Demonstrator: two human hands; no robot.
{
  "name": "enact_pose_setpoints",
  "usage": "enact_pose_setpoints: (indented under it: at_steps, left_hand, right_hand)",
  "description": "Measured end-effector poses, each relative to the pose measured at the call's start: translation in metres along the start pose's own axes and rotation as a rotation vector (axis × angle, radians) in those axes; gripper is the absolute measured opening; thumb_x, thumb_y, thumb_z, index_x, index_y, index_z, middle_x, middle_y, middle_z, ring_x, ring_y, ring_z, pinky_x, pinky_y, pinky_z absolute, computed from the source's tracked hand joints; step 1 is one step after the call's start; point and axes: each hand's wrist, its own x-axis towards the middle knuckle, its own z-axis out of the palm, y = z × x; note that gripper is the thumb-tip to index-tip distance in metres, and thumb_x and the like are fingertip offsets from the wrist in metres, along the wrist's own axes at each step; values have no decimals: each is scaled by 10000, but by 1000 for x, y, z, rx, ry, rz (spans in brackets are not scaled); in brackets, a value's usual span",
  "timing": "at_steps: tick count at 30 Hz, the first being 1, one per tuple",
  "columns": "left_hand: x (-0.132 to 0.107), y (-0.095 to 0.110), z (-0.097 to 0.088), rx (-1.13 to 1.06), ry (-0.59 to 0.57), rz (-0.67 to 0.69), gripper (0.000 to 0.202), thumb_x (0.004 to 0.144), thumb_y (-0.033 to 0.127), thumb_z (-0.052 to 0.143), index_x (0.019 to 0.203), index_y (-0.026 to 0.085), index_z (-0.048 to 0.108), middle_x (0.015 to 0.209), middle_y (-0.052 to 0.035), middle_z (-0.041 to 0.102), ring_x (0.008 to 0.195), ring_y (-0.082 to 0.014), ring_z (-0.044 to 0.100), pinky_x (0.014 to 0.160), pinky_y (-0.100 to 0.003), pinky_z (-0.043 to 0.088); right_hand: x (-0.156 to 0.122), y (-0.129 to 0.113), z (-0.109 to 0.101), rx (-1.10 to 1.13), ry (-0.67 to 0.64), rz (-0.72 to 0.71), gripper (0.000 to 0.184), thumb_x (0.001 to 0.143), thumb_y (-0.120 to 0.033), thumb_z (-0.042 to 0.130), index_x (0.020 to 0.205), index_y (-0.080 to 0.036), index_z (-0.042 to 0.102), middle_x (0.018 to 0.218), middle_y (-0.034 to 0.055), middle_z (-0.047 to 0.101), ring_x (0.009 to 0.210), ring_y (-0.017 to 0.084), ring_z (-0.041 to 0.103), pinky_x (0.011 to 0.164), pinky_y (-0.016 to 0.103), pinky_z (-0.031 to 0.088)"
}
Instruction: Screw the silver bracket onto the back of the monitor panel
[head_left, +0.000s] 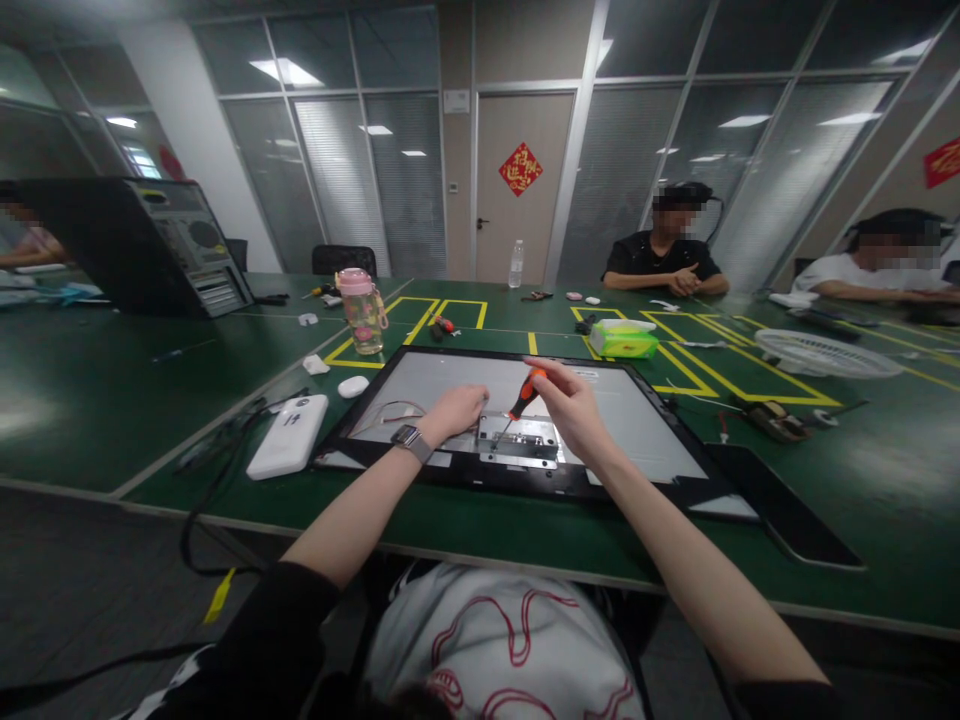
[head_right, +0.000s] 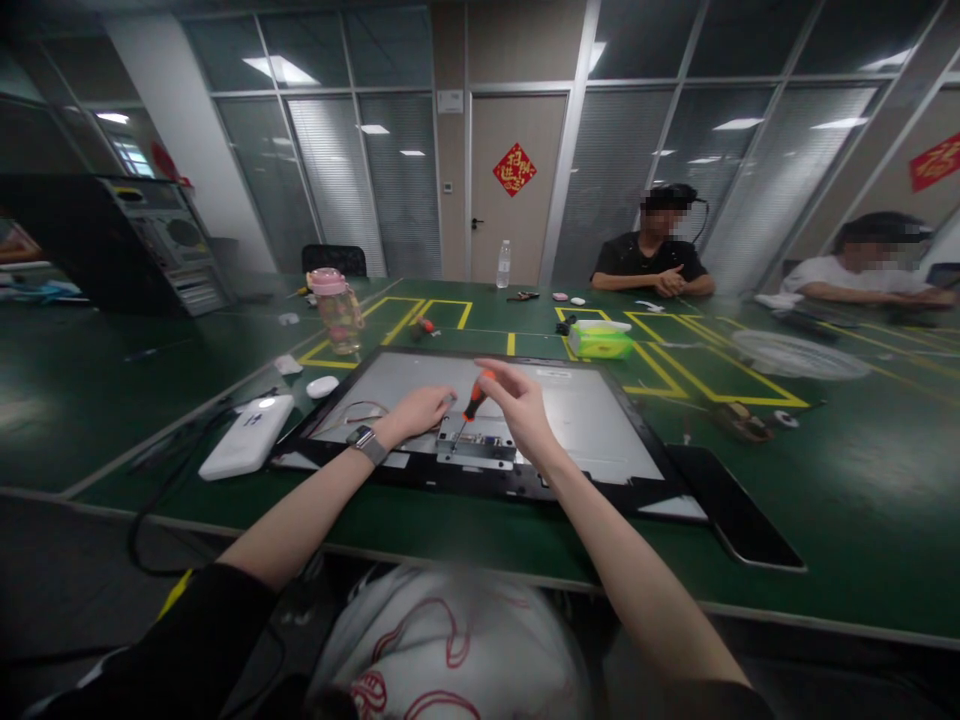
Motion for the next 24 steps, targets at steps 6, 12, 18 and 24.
enact_pose_setpoints:
  at_steps: [6,12,18,24]
  left_hand:
    - [-1,0,0,-6,7,1,294,922,196,388,1141,169,582,1086,-116,679,969,-216,646,856,-300,474]
    - [-1,0,-1,-6,4,1,298,920,202,384,1138,173,586,1079,-115,682,973,-228,648,848,-310,477]
    - [0,0,0,-2,-4,-8,314,909,184,396,1167,170,574,1120,-114,672,1009,-221,637,868,-301,473]
    - [1,0,1,1,-1,-5,311,907,183,396,1163,176,572,1117,-113,672,1005,-232,638,858,-313,476]
  right_hand:
    - [-1,-5,2,28,-20,2,253,827,-440,626,981,-255,702,973,42,701,968,209,627,893,363,473]
    - [0,-3,-1,6,-17,19,236,768,-415,706,944,-258,722,843,9,697,800,172,633,845,346,489]
    - [-1,-9,2,27,-71,6,337,838,-466,614,1082,-247,692,984,61,722,1016,232,629,952,414,453]
    - [-1,-2,-2,-90,-38,-46,244,783,-426,689,971,-274,721,988,20,698,890,184,634,865,345,491]
